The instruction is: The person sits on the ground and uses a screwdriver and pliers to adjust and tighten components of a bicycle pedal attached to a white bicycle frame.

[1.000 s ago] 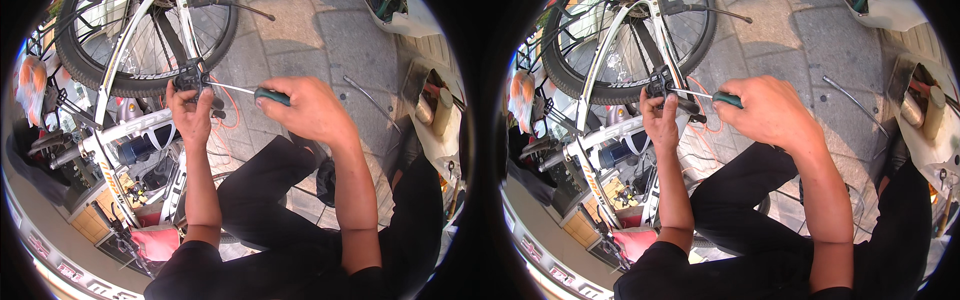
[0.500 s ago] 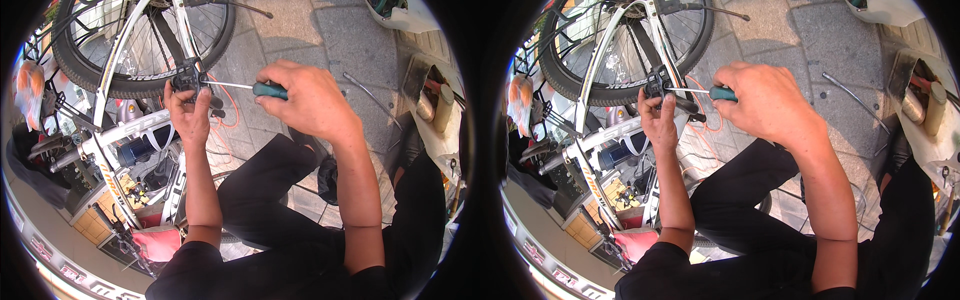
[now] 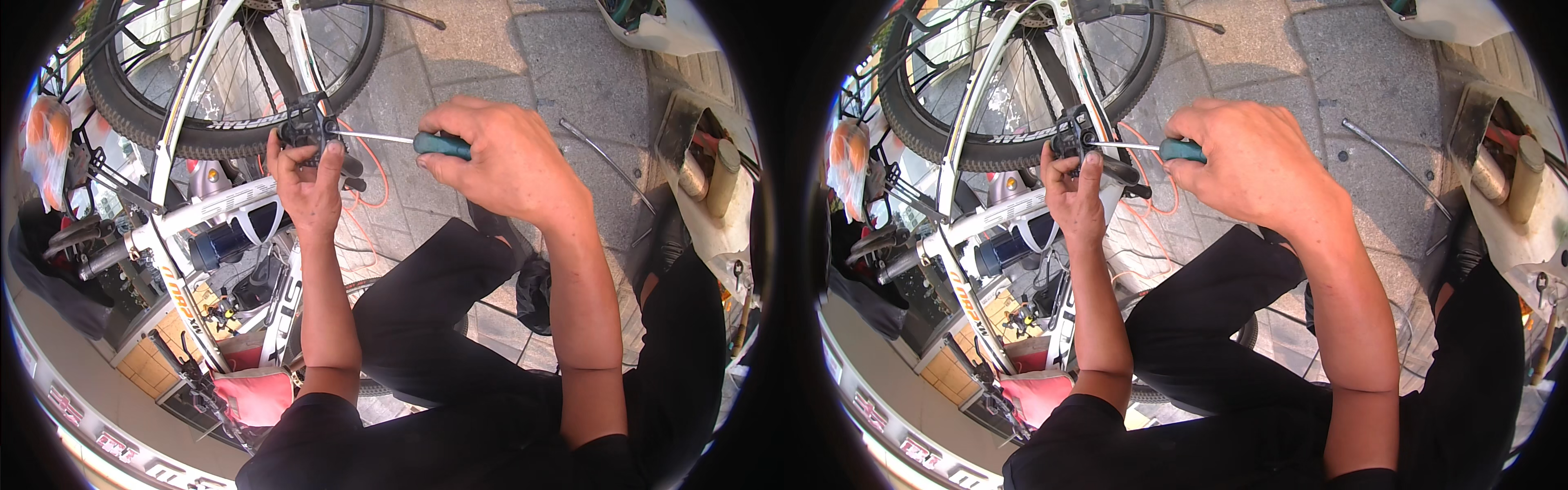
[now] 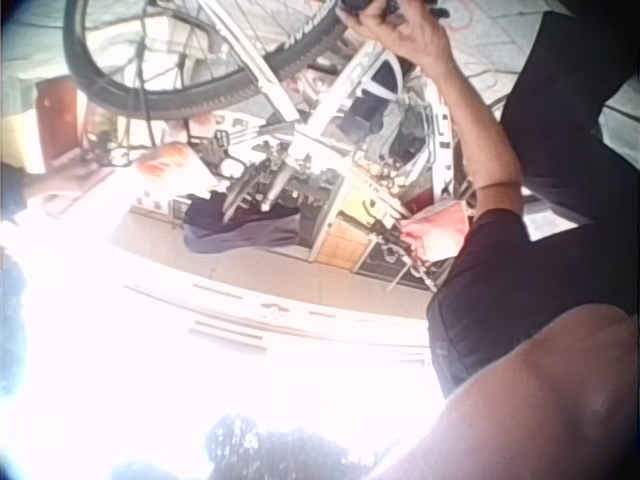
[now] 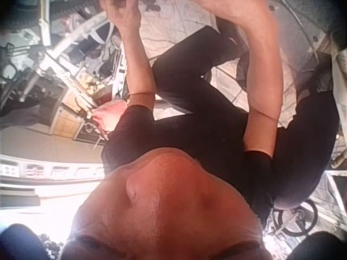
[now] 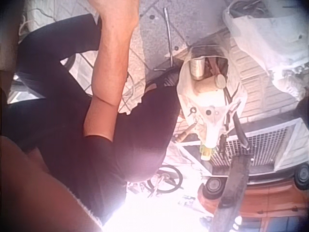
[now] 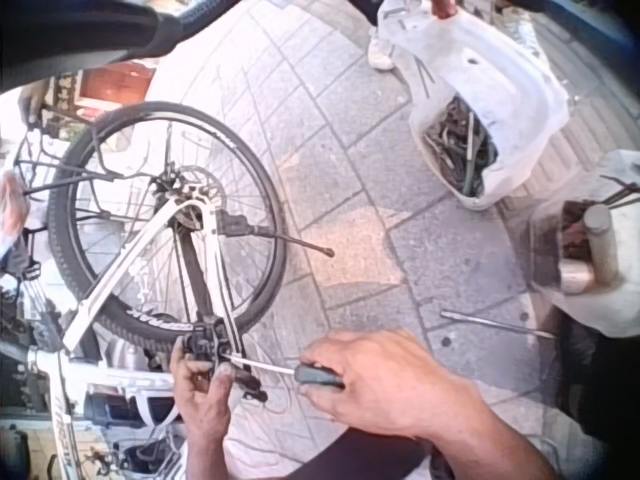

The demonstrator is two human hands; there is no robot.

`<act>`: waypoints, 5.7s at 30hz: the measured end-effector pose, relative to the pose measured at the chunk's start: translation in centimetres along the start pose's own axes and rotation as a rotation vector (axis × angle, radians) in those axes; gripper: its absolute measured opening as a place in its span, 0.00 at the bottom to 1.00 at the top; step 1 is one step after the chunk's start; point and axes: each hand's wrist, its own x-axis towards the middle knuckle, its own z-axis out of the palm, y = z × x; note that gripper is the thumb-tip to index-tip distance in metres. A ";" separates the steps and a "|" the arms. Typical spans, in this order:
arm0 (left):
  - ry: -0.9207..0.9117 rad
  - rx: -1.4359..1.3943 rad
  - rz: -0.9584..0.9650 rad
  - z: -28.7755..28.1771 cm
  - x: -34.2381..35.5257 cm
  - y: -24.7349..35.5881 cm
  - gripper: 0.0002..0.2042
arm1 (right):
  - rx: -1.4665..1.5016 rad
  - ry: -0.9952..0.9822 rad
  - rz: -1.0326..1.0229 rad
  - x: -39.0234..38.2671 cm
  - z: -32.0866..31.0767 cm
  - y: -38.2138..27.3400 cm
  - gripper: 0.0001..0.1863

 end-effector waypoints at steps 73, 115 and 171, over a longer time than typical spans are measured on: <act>-0.018 -0.204 -0.029 0.9 0.8 0.3 0.16 | 0.421 -0.233 0.410 1.4 1.4 1.4 0.24; -0.002 -0.105 -0.039 0.3 0.6 -0.4 0.18 | 0.460 0.029 0.479 -2.0 3.1 -0.4 0.20; -0.029 -0.076 -0.050 1.0 0.8 1.9 0.18 | 0.481 0.078 0.466 -2.7 4.4 -1.4 0.17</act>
